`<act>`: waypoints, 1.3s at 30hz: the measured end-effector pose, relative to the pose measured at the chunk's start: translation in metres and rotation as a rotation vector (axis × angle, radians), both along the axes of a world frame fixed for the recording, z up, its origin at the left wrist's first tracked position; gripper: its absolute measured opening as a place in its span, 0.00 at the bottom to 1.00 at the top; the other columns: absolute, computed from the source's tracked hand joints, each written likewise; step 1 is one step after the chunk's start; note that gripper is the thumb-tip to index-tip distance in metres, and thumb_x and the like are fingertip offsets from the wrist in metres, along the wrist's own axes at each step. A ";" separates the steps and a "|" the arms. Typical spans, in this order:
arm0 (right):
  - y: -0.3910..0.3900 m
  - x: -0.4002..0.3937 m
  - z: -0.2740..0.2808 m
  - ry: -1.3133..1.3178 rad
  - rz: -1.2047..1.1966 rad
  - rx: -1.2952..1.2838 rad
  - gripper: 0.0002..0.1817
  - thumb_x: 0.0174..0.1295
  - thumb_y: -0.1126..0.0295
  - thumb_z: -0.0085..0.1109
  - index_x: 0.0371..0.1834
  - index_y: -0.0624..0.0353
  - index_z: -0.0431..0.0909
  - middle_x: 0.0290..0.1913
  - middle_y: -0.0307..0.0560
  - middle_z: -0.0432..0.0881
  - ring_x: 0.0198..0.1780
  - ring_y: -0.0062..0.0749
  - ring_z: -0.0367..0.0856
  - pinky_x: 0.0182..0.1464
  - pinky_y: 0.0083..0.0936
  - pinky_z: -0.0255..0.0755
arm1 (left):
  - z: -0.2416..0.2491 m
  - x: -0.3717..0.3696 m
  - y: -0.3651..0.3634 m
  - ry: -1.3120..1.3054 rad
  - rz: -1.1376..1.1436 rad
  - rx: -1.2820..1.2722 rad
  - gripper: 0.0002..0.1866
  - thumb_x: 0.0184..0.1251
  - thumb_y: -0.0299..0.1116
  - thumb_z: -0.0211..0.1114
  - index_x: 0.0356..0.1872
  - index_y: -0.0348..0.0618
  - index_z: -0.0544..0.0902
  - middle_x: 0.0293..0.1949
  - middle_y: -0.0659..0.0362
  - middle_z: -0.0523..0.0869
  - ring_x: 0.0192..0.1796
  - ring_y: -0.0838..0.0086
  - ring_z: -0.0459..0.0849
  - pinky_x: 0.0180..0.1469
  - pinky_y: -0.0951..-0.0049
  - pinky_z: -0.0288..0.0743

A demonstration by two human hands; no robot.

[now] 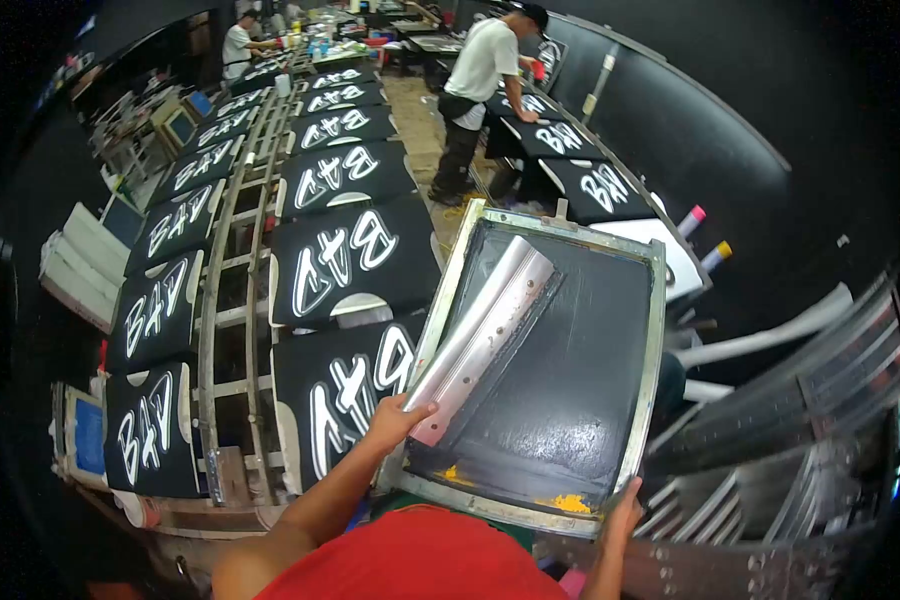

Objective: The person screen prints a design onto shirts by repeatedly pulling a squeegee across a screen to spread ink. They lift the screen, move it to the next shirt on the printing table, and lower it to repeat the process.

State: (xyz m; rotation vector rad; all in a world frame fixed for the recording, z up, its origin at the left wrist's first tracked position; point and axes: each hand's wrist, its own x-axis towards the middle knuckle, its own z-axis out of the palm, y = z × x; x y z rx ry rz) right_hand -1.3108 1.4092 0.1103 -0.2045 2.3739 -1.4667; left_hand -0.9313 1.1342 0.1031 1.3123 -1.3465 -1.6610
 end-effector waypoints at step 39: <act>-0.666 0.130 -0.109 0.404 2.209 0.431 0.57 0.67 0.22 0.40 0.56 0.79 0.81 0.60 0.77 0.80 0.67 0.61 0.78 0.66 0.45 0.69 | -0.064 -0.242 0.072 -0.297 2.090 0.343 0.30 0.60 0.53 0.78 0.48 0.32 0.90 0.39 0.50 0.93 0.41 0.68 0.90 0.46 0.64 0.81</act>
